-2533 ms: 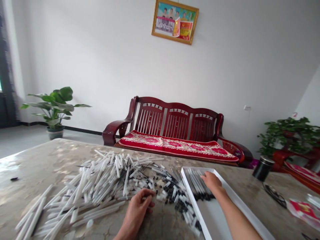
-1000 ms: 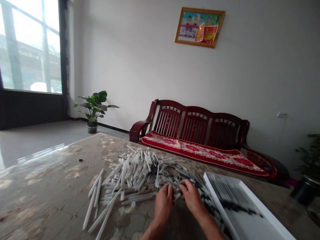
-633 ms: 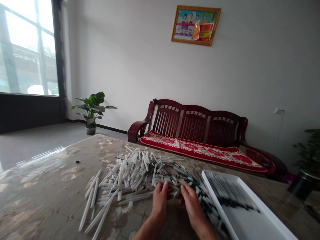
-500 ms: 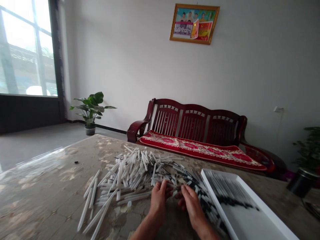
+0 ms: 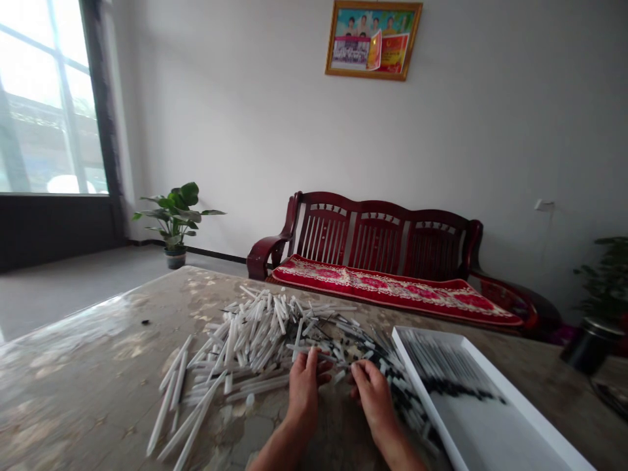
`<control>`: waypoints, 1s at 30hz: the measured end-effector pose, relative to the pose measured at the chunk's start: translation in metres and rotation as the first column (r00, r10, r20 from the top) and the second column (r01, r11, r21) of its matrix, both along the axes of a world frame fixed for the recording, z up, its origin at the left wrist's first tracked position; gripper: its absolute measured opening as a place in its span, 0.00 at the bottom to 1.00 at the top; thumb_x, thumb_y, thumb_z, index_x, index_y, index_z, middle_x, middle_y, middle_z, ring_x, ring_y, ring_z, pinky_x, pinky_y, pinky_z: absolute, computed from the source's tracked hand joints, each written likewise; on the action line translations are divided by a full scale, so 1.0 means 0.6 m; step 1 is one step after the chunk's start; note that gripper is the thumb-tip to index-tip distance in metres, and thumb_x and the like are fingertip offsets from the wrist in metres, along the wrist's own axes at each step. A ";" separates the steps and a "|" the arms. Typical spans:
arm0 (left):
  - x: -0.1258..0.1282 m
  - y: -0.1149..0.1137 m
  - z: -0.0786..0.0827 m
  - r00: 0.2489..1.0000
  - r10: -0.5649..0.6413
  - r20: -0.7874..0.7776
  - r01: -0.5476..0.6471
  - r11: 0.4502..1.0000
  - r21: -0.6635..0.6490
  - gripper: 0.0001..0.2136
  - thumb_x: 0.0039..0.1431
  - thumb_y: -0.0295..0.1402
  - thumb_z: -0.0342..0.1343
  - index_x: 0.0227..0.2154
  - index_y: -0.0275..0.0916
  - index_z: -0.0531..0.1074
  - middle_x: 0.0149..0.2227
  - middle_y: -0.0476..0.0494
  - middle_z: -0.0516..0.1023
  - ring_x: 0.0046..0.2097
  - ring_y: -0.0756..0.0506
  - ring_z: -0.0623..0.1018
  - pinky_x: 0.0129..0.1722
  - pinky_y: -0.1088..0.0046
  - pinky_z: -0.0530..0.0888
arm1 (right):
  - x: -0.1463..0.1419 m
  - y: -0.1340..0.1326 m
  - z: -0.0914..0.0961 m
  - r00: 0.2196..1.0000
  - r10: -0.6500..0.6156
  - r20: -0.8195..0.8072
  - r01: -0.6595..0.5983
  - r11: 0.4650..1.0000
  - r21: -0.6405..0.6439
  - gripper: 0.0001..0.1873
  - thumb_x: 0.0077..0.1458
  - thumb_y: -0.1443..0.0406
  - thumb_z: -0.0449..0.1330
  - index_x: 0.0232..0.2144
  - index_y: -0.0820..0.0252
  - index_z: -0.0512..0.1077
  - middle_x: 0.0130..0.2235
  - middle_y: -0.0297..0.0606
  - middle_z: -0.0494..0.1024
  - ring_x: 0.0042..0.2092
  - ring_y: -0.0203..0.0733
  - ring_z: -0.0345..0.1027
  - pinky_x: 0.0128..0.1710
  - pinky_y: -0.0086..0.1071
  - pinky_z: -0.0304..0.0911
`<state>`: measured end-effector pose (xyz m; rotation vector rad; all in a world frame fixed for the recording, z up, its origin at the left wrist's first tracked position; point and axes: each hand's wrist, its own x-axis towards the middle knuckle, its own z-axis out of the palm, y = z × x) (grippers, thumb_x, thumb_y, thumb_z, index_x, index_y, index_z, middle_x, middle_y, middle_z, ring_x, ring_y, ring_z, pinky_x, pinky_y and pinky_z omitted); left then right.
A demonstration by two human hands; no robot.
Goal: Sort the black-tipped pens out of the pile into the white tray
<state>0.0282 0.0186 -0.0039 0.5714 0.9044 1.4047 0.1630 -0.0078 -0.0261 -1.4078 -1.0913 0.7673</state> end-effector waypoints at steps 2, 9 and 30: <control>-0.002 0.001 0.001 1.000 0.010 -0.012 -0.010 1.000 0.011 0.18 0.46 0.47 0.64 0.31 0.37 0.71 0.32 0.43 0.81 0.29 0.46 0.81 0.22 0.76 0.73 | 0.001 -0.002 0.002 1.000 -0.006 0.011 0.006 1.000 0.015 0.19 0.47 0.48 0.59 0.28 0.57 0.72 0.24 0.35 0.75 0.21 0.39 0.66 0.17 0.29 0.56; 0.008 -0.003 -0.003 0.999 -0.036 0.026 0.036 0.999 -0.020 0.14 0.52 0.42 0.63 0.34 0.39 0.68 0.34 0.40 0.82 0.29 0.45 0.82 0.26 0.72 0.77 | -0.001 -0.001 0.006 1.000 0.004 0.009 -0.005 0.995 0.102 0.17 0.47 0.50 0.61 0.27 0.57 0.72 0.25 0.35 0.75 0.24 0.39 0.66 0.23 0.31 0.63; 0.013 0.005 0.004 0.985 -0.037 0.168 0.045 0.998 -0.047 0.05 0.61 0.29 0.57 0.29 0.37 0.67 0.26 0.45 0.79 0.28 0.48 0.82 0.28 0.76 0.79 | 0.044 0.008 0.004 0.726 -0.168 0.667 0.073 0.983 0.169 0.12 0.56 0.64 0.54 0.35 0.52 0.78 0.39 0.39 0.79 0.42 0.44 0.73 0.39 0.31 0.64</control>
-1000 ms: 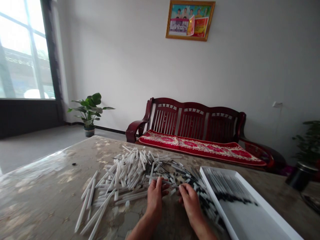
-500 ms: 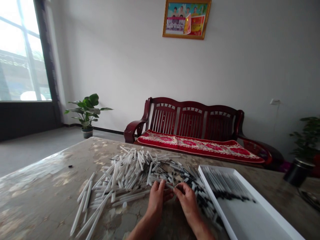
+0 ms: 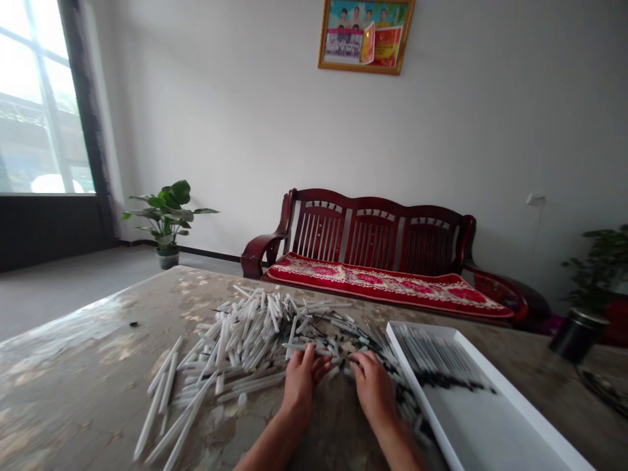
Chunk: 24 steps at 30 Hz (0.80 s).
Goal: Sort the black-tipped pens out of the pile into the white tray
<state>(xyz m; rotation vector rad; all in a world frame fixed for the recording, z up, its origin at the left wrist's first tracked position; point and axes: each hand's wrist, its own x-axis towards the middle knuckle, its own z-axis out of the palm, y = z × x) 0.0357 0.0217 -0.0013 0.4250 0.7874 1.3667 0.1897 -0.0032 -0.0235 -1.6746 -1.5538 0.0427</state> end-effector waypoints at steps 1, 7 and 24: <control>0.000 0.002 -0.001 1.000 -0.001 -0.001 0.001 1.000 0.011 0.06 0.60 0.30 0.58 0.30 0.37 0.67 0.26 0.46 0.79 0.28 0.48 0.82 0.28 0.76 0.79 | -0.003 -0.001 0.001 0.996 -0.008 0.091 0.010 1.000 -0.020 0.13 0.57 0.66 0.53 0.37 0.52 0.78 0.40 0.38 0.79 0.42 0.43 0.73 0.40 0.31 0.63; 0.002 0.006 -0.008 1.000 -0.003 0.000 0.003 1.000 0.008 0.06 0.58 0.30 0.60 0.32 0.37 0.68 0.28 0.45 0.80 0.29 0.48 0.82 0.29 0.75 0.79 | -0.036 0.000 0.023 0.910 -0.052 0.411 0.082 0.995 -0.056 0.13 0.58 0.69 0.55 0.39 0.51 0.78 0.39 0.38 0.80 0.43 0.46 0.70 0.41 0.32 0.60; 0.002 0.006 -0.019 0.997 -0.037 -0.065 0.039 0.998 0.041 0.10 0.53 0.35 0.64 0.31 0.37 0.69 0.28 0.45 0.80 0.30 0.46 0.82 0.28 0.75 0.79 | -0.056 -0.003 0.025 0.856 -0.058 0.514 0.124 0.988 -0.096 0.15 0.55 0.76 0.53 0.33 0.54 0.76 0.36 0.38 0.79 0.42 0.47 0.70 0.41 0.34 0.58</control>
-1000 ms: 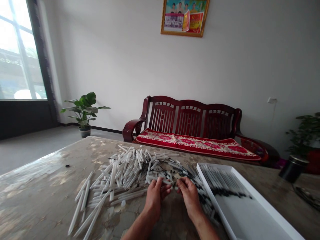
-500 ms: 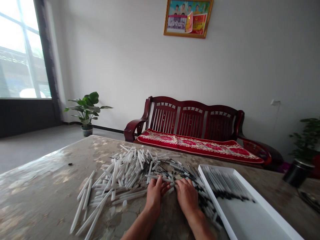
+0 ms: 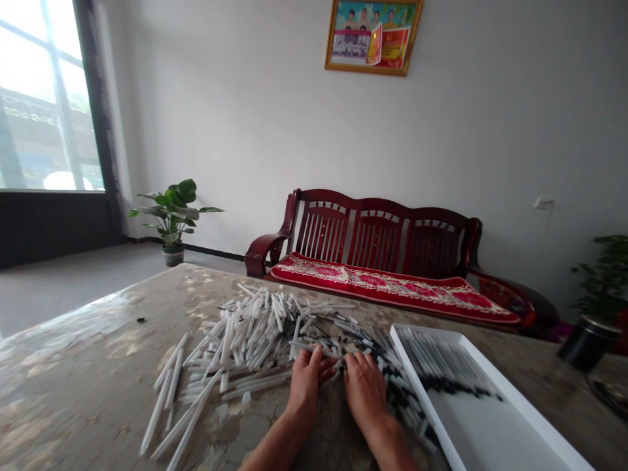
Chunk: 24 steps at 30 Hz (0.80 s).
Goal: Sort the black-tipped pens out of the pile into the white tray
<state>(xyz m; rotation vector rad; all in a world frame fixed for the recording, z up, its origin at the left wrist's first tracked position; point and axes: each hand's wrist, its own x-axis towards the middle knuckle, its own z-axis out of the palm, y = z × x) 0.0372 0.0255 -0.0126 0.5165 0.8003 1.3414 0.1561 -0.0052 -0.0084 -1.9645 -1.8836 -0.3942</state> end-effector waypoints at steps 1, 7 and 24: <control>0.000 0.000 0.000 1.000 -0.002 -0.008 0.002 1.000 0.002 0.10 0.53 0.35 0.64 0.30 0.37 0.69 0.29 0.45 0.80 0.30 0.46 0.82 0.27 0.75 0.78 | 0.002 0.001 -0.004 1.000 0.002 -0.025 -0.002 1.000 0.014 0.15 0.55 0.75 0.53 0.33 0.54 0.76 0.37 0.39 0.79 0.42 0.47 0.70 0.41 0.34 0.58; 0.000 -0.001 0.004 1.000 -0.012 -0.013 0.011 1.000 -0.012 0.11 0.51 0.35 0.66 0.29 0.37 0.70 0.29 0.43 0.81 0.30 0.46 0.82 0.27 0.76 0.78 | 0.026 0.014 -0.024 0.897 0.171 -0.408 -0.057 0.959 0.277 0.12 0.62 0.63 0.51 0.34 0.55 0.74 0.36 0.42 0.77 0.40 0.46 0.72 0.41 0.34 0.64; 0.004 0.000 0.003 0.995 -0.044 0.084 0.047 0.999 -0.025 0.06 0.57 0.29 0.61 0.31 0.36 0.69 0.29 0.42 0.81 0.30 0.47 0.82 0.29 0.76 0.79 | 0.007 0.013 -0.033 0.238 0.271 -0.933 -0.129 0.961 0.246 0.20 0.50 0.50 0.62 0.39 0.57 0.75 0.40 0.44 0.81 0.37 0.47 0.76 0.37 0.37 0.73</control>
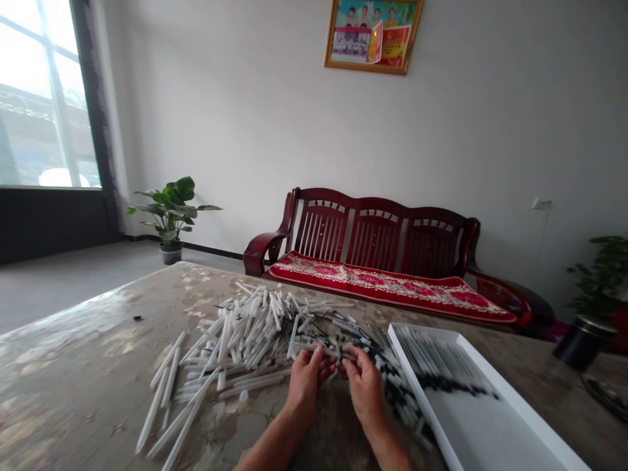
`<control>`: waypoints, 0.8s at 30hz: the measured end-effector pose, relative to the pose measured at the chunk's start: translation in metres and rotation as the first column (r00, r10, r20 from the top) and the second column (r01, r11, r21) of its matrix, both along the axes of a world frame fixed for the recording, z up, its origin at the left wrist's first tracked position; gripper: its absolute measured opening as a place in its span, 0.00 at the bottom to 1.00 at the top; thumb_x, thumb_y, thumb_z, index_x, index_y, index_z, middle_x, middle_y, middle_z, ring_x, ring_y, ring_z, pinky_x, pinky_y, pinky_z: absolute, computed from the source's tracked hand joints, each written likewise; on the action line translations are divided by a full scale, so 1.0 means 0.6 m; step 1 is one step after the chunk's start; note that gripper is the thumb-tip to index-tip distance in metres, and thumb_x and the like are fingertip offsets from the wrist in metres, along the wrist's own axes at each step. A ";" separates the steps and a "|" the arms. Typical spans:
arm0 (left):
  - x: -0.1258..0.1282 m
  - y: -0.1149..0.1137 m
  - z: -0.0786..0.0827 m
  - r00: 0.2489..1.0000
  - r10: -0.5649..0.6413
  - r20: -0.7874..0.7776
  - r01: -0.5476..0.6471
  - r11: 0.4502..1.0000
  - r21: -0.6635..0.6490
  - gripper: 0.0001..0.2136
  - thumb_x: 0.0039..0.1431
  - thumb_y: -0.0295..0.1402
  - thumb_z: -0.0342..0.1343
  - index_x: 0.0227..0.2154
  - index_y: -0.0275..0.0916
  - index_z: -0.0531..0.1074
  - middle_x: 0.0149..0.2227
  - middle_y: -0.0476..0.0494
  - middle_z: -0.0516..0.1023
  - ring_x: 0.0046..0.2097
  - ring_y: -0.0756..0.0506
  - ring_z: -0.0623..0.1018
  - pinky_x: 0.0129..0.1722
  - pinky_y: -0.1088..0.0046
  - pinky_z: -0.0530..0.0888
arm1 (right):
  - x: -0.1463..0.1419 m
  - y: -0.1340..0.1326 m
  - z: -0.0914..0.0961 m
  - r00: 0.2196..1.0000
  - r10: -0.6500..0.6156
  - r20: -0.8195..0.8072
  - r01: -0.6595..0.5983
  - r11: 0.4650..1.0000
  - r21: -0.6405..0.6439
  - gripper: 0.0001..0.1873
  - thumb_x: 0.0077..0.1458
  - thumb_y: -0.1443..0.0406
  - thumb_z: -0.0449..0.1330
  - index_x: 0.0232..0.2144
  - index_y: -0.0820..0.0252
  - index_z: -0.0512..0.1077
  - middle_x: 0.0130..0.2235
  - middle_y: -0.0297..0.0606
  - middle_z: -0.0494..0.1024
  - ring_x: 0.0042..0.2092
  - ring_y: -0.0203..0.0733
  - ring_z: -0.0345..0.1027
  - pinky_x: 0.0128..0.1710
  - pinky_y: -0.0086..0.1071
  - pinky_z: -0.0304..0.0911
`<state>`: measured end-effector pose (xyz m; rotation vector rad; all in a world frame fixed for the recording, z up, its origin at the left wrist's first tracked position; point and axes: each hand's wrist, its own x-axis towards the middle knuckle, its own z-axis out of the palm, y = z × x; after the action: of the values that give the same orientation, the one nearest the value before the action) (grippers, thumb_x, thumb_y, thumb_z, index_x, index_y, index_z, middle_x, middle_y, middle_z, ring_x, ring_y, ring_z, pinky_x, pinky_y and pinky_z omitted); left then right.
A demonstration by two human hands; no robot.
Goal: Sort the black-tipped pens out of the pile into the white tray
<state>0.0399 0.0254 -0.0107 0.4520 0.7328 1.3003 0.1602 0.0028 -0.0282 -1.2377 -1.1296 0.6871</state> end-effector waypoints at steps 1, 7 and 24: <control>0.000 0.000 0.000 1.000 -0.004 -0.001 0.004 1.000 0.003 0.06 0.57 0.28 0.61 0.31 0.36 0.69 0.28 0.42 0.81 0.29 0.48 0.82 0.29 0.76 0.79 | -0.001 0.000 0.001 1.000 -0.004 -0.012 0.004 1.000 0.003 0.19 0.50 0.51 0.62 0.38 0.57 0.74 0.39 0.43 0.81 0.37 0.47 0.76 0.37 0.37 0.73; 0.001 0.001 -0.005 1.000 -0.023 -0.006 0.023 1.000 0.011 0.07 0.56 0.29 0.62 0.31 0.36 0.69 0.27 0.44 0.81 0.28 0.48 0.81 0.27 0.77 0.78 | 0.000 -0.004 0.005 0.999 -0.039 0.015 0.038 0.999 0.017 0.16 0.49 0.52 0.62 0.32 0.57 0.74 0.32 0.40 0.80 0.32 0.45 0.75 0.34 0.34 0.72; 0.003 -0.010 0.008 0.999 -0.039 0.006 0.039 0.998 -0.042 0.06 0.54 0.26 0.63 0.28 0.35 0.70 0.26 0.44 0.80 0.27 0.49 0.81 0.27 0.78 0.79 | -0.005 -0.012 0.025 0.991 -0.116 -0.067 0.114 0.993 -0.035 0.18 0.41 0.51 0.64 0.28 0.59 0.75 0.28 0.40 0.80 0.28 0.46 0.74 0.22 0.31 0.65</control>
<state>0.0419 0.0195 -0.0057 0.4271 0.7427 1.2472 0.1574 -0.0042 -0.0130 -1.2859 -0.9863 0.6570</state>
